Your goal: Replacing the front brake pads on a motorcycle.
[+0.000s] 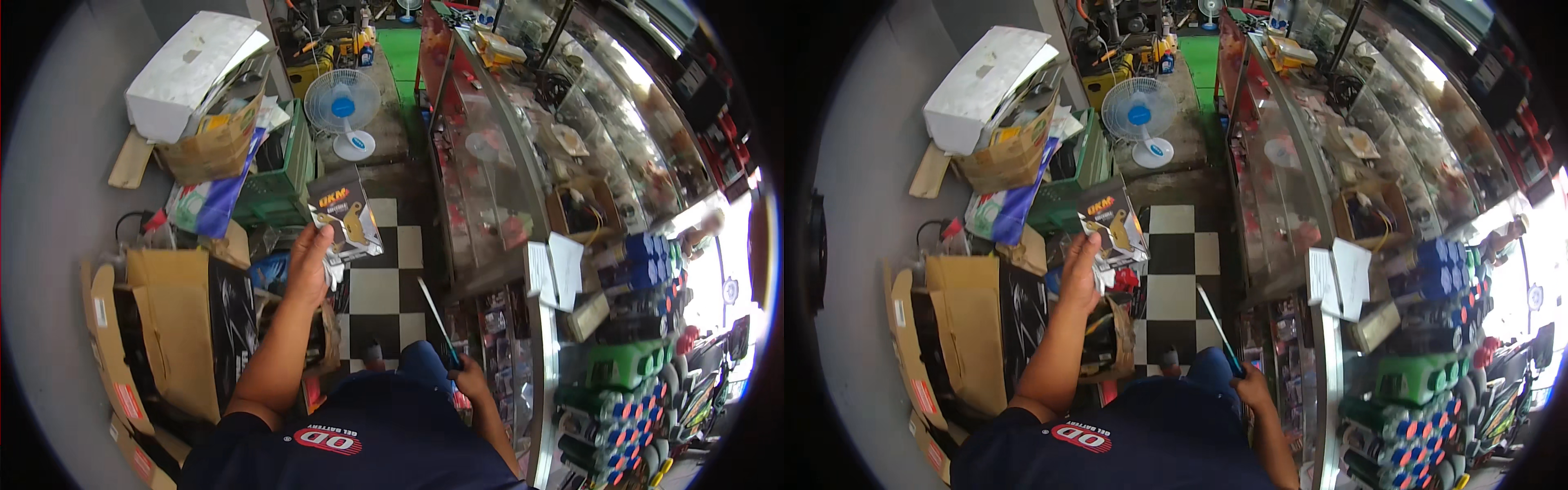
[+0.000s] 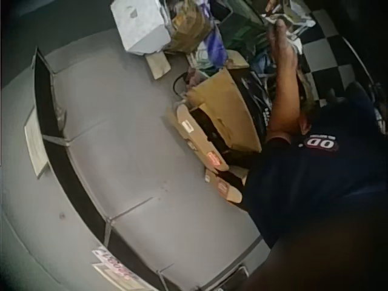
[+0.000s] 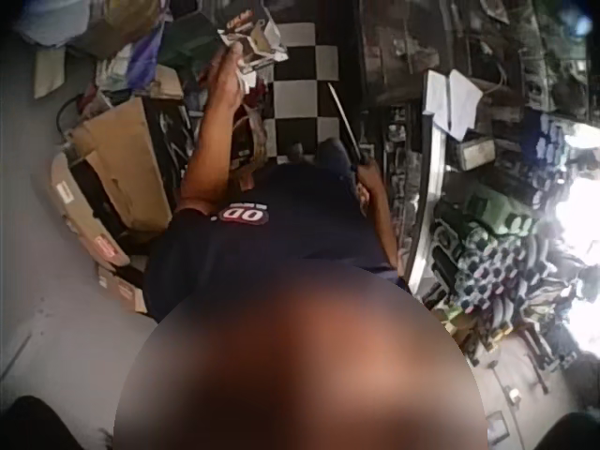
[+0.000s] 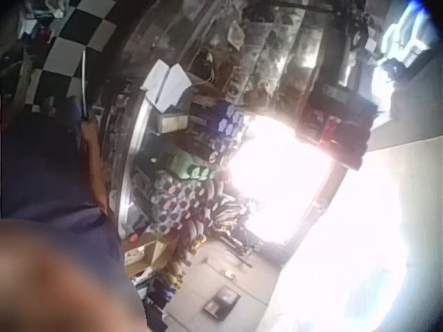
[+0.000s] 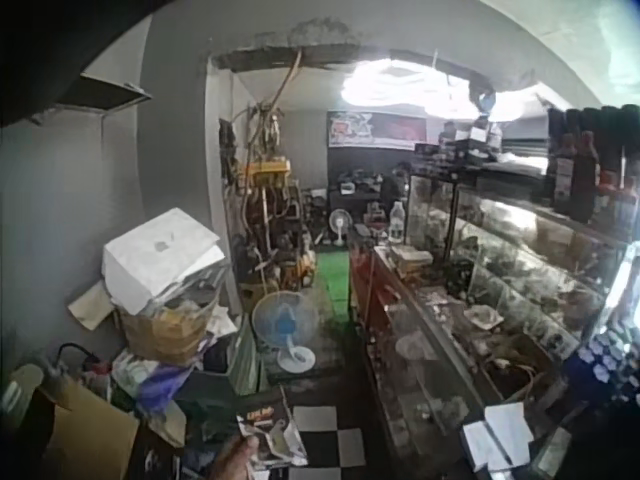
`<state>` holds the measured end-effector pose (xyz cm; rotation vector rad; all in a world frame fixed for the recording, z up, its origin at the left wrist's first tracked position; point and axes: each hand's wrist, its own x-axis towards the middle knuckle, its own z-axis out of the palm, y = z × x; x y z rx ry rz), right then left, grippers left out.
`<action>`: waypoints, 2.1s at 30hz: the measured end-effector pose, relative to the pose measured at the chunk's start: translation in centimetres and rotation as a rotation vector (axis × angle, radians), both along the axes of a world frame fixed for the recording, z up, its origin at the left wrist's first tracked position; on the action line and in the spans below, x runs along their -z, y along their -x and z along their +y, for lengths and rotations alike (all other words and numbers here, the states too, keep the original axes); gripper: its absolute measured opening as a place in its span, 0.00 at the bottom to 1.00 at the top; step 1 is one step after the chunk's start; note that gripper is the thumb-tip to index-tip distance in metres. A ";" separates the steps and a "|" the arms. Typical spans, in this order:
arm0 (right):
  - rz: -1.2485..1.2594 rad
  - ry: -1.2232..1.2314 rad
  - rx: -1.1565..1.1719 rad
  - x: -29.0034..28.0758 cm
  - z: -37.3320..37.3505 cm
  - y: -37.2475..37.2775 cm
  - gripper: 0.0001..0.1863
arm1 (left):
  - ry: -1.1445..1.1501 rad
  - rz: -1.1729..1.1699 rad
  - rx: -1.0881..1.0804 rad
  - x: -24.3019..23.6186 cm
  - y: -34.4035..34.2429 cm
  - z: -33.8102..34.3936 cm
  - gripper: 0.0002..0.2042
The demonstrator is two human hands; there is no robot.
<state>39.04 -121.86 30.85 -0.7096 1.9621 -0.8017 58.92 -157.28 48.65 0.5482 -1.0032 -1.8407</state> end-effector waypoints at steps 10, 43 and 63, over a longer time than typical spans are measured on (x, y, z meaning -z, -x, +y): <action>-0.004 0.000 0.150 -1.5 -17.3 11.4 0.18 | 0.057 -0.436 0.251 7.5 14.3 -14.4 0.13; -0.106 0.513 0.165 -12.0 -110.9 53.2 0.16 | -0.006 -0.617 0.061 4.8 41.8 -84.2 0.13; -0.114 0.310 -0.008 -19.9 -138.3 71.3 0.17 | 0.216 -1.011 0.035 -4.8 61.5 -111.4 0.16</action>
